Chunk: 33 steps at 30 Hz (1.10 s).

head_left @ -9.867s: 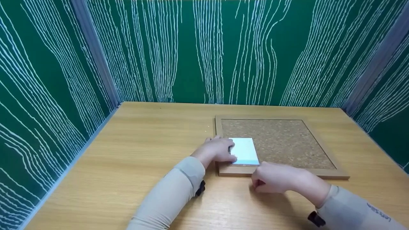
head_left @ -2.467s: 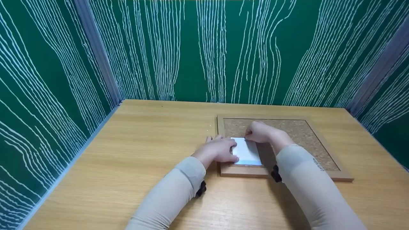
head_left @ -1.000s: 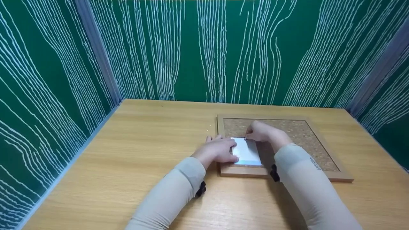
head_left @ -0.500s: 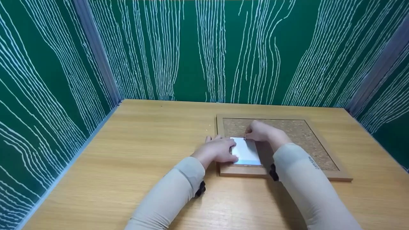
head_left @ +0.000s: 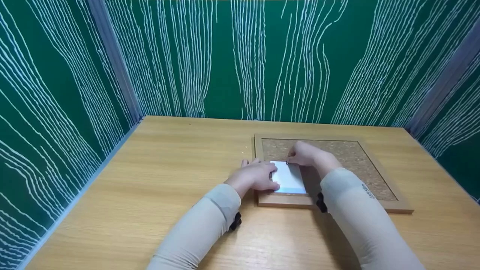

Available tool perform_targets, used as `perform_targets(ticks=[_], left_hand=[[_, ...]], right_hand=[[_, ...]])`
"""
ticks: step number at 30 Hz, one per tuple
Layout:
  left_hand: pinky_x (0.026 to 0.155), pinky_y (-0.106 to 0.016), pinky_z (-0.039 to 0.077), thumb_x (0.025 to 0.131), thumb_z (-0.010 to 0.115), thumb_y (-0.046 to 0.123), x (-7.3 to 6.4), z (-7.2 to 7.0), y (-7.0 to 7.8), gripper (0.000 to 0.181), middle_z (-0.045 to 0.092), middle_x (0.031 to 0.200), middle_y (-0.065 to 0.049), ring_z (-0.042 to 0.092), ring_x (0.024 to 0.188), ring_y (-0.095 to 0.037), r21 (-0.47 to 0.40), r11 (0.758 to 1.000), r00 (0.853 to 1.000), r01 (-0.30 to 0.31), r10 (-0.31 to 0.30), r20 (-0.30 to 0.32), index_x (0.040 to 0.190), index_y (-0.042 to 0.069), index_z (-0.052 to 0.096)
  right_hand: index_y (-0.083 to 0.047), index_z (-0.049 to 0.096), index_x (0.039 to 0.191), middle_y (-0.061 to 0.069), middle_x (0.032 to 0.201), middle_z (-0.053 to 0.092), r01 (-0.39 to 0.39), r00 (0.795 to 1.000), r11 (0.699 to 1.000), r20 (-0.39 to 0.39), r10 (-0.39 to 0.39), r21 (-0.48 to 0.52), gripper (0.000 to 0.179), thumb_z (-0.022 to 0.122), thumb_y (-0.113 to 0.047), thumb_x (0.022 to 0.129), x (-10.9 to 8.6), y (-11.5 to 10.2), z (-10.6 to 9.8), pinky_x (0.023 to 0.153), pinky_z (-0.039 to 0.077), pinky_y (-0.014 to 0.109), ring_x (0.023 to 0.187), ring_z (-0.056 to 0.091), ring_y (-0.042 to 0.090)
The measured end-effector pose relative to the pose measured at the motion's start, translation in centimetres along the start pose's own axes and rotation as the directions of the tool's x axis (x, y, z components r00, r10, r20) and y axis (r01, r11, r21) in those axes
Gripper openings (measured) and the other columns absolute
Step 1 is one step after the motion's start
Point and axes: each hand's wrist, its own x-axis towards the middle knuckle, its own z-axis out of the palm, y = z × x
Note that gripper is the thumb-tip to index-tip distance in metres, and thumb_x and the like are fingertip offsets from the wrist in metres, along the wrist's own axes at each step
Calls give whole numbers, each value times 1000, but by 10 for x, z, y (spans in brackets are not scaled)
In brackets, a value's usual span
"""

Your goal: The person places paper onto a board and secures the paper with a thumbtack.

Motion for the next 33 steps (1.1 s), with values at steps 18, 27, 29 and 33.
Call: perform_targets(ticks=[18, 27, 29, 33], left_hand=[[120, -58, 4, 93, 66, 54, 0, 0, -1, 67, 41, 159, 7, 22, 151, -25, 9, 1000, 1000, -6, 6, 7, 152, 27, 50], [120, -58, 1, 93, 66, 53, 1, -1, -1, 66, 41, 159, 7, 18, 153, -27, -5, 1000, 1000, -5, 5, 11, 152, 27, 50], [120, -59, 1, 93, 66, 53, 1, 0, -1, 66, 41, 159, 6, 17, 153, -28, -9, 1000, 1000, -7, 7, 7, 152, 27, 50], [120, -58, 4, 93, 67, 54, 1, 0, 0, 66, 43, 157, 6, 25, 150, -26, 1, 1000, 1000, -15, 15, -3, 151, 26, 51]], right_hand=[[-7, 77, 110, 9, 97, 73, 0, 1000, 1000, -27, 0, 3, 18, 64, -15, 101, 0, 1, 2, 91, 52, 50, 92, 67, 28], [-8, 77, 111, 8, 99, 73, -29, 999, 999, -31, 30, 28, 18, 65, -16, 101, -2, -1, 2, 93, 51, 51, 93, 67, 29], [-8, 77, 112, 8, 99, 73, -31, 999, 999, -32, 32, 30, 18, 66, -17, 100, -2, -1, 2, 93, 51, 50, 93, 67, 28], [-9, 78, 111, 7, 98, 73, -20, 1000, 1000, -23, 21, 20, 17, 66, -17, 101, -5, -1, -1, 92, 52, 49, 92, 67, 27]])
